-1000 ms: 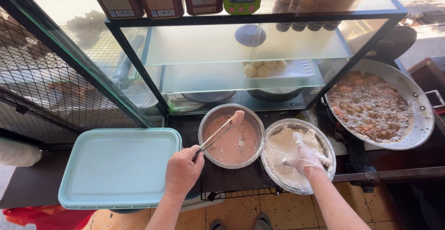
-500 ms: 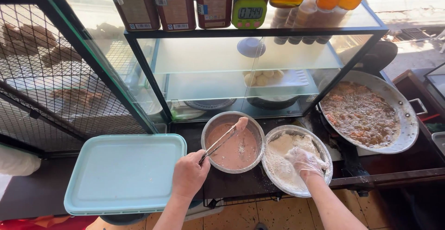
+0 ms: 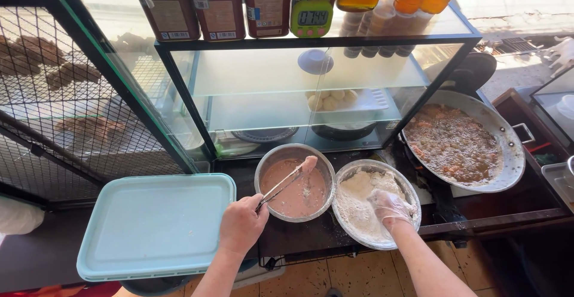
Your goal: Coating pieces of meat in flour before frying.
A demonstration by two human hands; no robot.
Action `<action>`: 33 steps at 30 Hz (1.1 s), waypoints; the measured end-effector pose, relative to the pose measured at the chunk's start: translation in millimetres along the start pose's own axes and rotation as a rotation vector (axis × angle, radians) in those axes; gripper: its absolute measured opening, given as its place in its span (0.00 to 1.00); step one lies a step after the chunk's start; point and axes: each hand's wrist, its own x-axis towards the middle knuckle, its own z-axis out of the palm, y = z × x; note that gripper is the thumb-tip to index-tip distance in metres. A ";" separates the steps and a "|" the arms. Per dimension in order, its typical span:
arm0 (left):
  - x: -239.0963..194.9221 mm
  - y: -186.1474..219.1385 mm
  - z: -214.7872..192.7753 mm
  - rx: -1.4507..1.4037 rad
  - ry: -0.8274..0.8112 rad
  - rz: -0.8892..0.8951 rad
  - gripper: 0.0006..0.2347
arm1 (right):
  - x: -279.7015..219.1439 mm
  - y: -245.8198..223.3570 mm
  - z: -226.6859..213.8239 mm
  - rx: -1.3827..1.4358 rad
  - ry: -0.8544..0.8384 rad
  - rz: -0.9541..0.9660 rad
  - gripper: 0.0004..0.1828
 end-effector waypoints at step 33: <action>-46.2 43.4 82.0 0.181 0.011 -0.260 0.05 | 37.6 4.0 -18.8 0.103 -0.272 -0.162 0.24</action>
